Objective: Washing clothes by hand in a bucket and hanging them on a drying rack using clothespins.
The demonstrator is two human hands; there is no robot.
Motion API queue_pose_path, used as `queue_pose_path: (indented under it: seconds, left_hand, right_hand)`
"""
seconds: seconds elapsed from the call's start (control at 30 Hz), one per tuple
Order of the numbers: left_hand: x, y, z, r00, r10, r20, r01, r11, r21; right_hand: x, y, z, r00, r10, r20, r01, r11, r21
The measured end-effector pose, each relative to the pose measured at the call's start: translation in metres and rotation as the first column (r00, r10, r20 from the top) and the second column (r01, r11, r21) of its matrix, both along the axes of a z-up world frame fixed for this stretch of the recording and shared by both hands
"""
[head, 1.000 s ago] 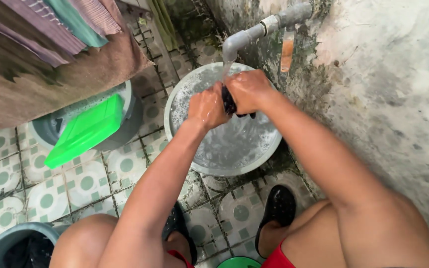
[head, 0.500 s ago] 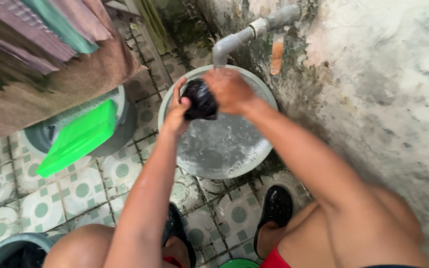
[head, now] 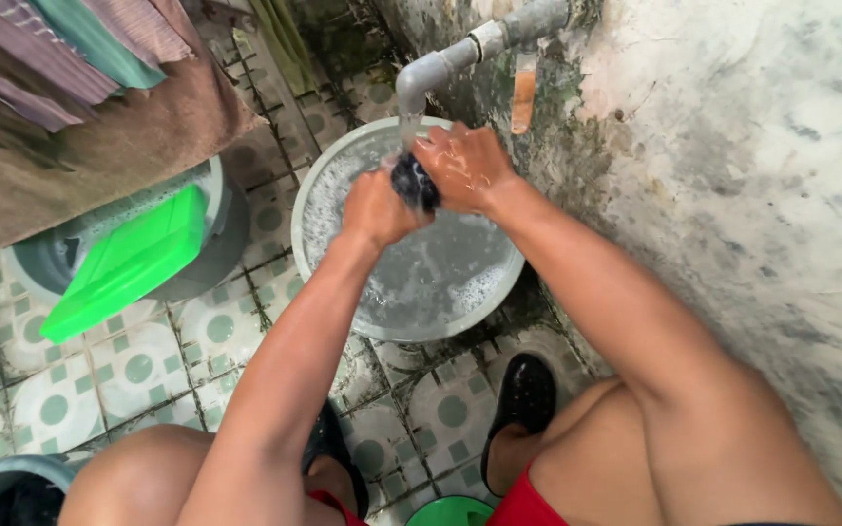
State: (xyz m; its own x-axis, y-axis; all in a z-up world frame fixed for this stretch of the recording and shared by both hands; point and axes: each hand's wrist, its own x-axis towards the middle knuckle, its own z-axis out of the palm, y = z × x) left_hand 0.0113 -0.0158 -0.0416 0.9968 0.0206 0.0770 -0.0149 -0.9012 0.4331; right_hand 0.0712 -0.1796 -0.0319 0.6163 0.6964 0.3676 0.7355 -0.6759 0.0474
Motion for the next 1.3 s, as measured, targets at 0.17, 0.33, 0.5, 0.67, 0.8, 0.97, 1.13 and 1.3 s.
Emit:
queue_pose_path:
  seconds: [0.17, 0.33, 0.5, 0.67, 0.8, 0.97, 1.13, 1.3]
  left_hand:
    - [-0.009, 0.004, 0.003, 0.999, -0.032, 0.043, 0.027, 0.992, 0.119]
    - [-0.030, 0.033, 0.001, 0.984, -0.014, 0.179, -0.009, 0.992, 0.127]
    - [-0.050, 0.057, 0.012, 0.924, -0.144, 0.354, 0.109, 0.987, 0.119]
    - [-0.041, 0.064, 0.007, 0.934, -0.118, 0.336, 0.206, 0.948, -0.241]
    - [-0.019, 0.060, 0.008, 0.979, -0.137, 0.152, 0.178, 0.211, -0.961]
    - [0.011, 0.054, -0.008, 0.939, -0.262, 0.224, 0.344, 0.727, -0.594]
    - [-0.004, 0.026, 0.027, 0.899, -0.266, 0.348, 0.310, 0.948, -0.075]
    - [-0.024, 0.014, 0.039, 0.998, -0.052, 0.035, 0.050, 0.996, 0.069]
  right_hand:
    - [-0.015, 0.001, 0.016, 0.977, -0.087, -0.193, 0.054, 0.984, -0.168]
    - [-0.024, 0.013, 0.026, 0.956, 0.092, -0.278, -0.082, 0.996, 0.045]
    - [-0.016, 0.027, 0.006, 0.867, 0.377, -0.326, -0.260, 0.900, 0.350]
    - [-0.017, 0.025, -0.008, 0.880, 0.379, -0.286, -0.203, 0.845, 0.495]
    - [-0.019, 0.013, -0.008, 0.931, 0.357, 0.079, -0.344, 0.780, 0.523]
    - [-0.008, 0.000, 0.006, 0.867, 0.326, 0.376, -0.434, 0.864, 0.254]
    - [-0.011, 0.010, 0.019, 0.987, 0.159, -0.015, -0.153, 0.967, 0.205]
    - [-0.021, 0.021, 0.030, 0.952, -0.027, -0.305, 0.018, 0.999, -0.033]
